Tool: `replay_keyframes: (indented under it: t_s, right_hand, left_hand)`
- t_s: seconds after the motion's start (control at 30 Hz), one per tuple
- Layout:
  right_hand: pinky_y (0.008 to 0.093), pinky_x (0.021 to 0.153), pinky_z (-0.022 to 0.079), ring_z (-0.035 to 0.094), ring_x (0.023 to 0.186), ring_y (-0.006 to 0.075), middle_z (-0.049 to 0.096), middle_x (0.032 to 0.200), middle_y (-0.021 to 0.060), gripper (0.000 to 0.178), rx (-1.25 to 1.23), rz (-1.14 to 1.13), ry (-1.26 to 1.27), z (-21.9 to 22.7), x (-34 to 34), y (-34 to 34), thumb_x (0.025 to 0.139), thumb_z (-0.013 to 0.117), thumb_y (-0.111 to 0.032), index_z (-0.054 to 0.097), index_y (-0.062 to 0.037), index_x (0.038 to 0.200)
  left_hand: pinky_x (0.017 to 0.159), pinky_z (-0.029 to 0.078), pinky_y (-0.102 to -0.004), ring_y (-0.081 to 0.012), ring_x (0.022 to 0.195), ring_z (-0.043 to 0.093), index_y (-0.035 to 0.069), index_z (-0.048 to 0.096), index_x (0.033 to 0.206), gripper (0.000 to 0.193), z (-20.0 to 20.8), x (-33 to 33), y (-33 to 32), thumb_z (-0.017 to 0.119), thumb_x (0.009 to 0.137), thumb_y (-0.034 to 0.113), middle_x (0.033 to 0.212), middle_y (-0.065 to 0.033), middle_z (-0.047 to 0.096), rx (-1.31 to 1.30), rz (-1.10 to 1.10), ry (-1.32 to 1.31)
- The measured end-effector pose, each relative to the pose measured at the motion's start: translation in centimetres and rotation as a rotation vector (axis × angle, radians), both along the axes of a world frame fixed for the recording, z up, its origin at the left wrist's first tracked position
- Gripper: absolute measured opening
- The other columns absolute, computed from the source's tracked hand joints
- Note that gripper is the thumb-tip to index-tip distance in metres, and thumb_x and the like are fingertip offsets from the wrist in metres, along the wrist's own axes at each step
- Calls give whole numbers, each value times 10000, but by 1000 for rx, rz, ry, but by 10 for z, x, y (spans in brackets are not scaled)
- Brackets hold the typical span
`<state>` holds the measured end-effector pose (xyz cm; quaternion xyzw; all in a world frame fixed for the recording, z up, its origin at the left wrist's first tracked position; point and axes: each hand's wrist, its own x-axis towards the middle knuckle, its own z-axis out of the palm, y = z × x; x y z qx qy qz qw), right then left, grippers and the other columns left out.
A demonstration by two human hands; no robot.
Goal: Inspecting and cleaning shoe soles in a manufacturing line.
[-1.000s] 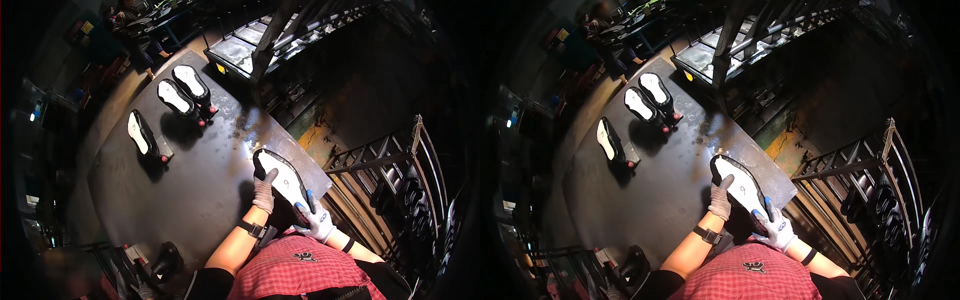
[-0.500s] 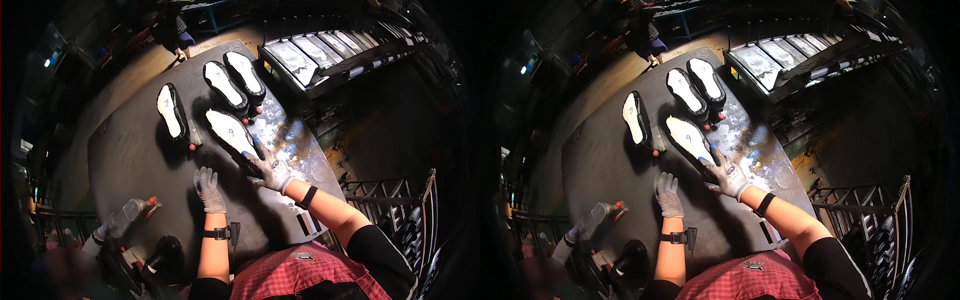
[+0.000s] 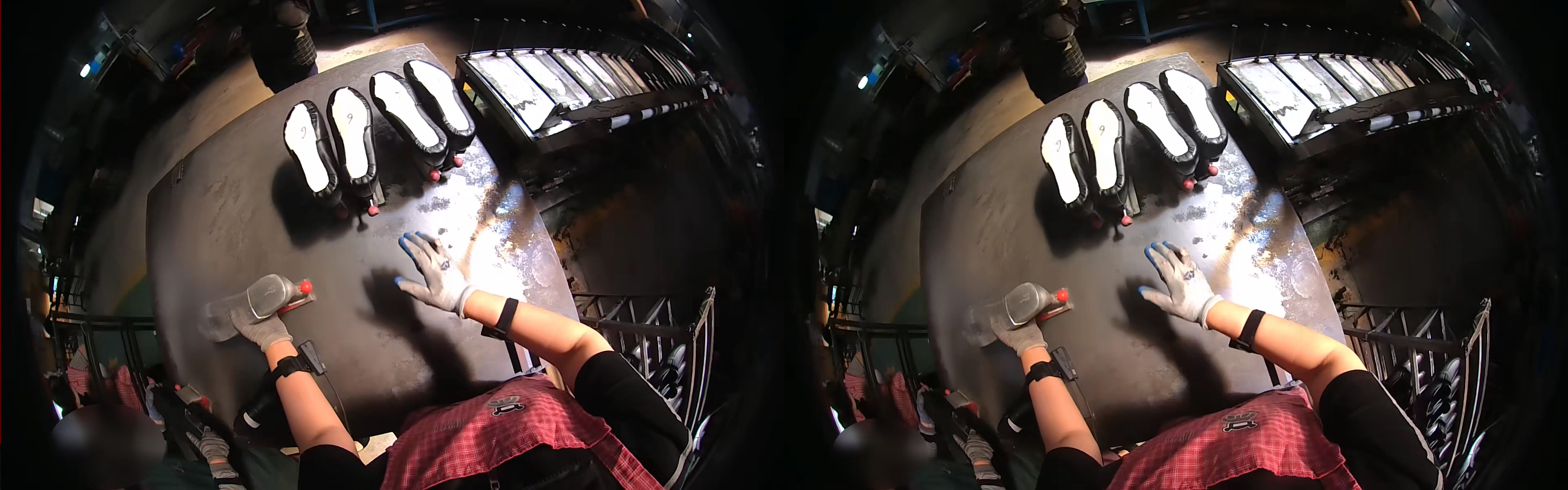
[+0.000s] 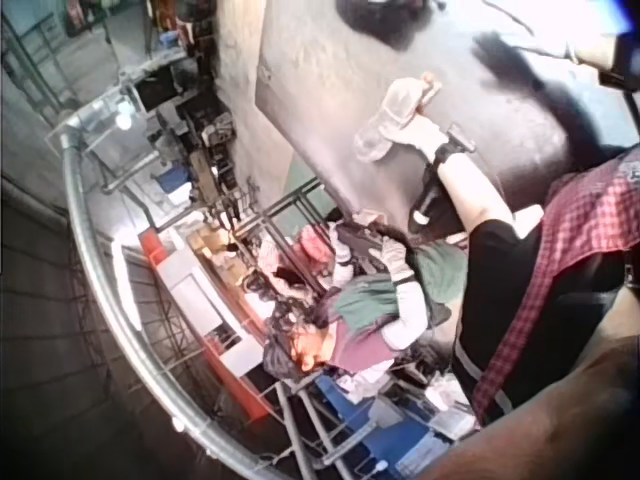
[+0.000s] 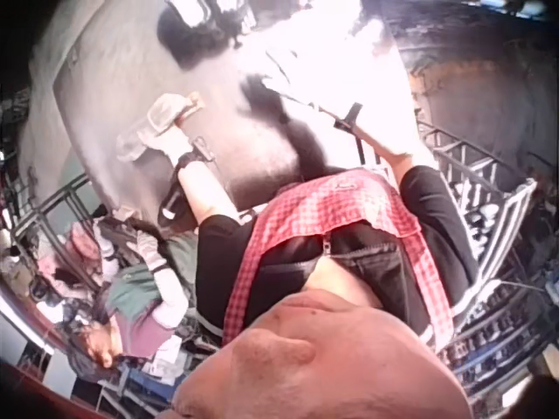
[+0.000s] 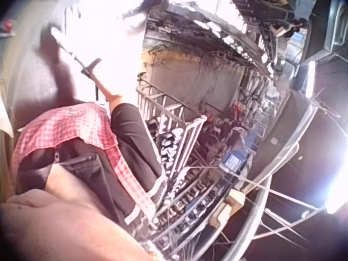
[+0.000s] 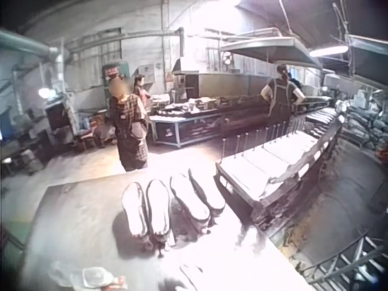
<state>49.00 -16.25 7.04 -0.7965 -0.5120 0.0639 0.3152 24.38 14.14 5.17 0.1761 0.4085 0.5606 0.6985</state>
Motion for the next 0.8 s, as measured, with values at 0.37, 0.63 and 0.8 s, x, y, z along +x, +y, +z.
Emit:
replay_keyframes:
  t_s: [0.37,0.63,0.8]
  right_hand:
    - [503,984,479,508,1234,417,409,1452,240,855,-437,-4,55,69,-32,-95,781,728,-235,313,-283,1527]
    - [478,805,535,625,984,409,565,1171,223,957,-329,-429,97,62,-41,-258,631,756,-228,377,-302,1507]
    - [482,822,537,630,991,418,571,1189,268,970,-284,-668,226,69,-112,-327,643,734,-237,338,-268,1528]
  left_hand:
    - [1082,398,-434,-260,1250,505,50,430,1404,763,-12,116,-274,694,839,489,1343,-99,524,-37,-977,-85]
    - [1080,385,-482,-308,1266,485,75,431,1438,882,-15,173,-383,630,807,657,1382,-131,506,-208,-1746,-187]
    - [1108,351,-488,-306,1319,432,83,380,1472,962,-16,154,-437,653,777,690,1435,-113,448,-93,-2112,-171]
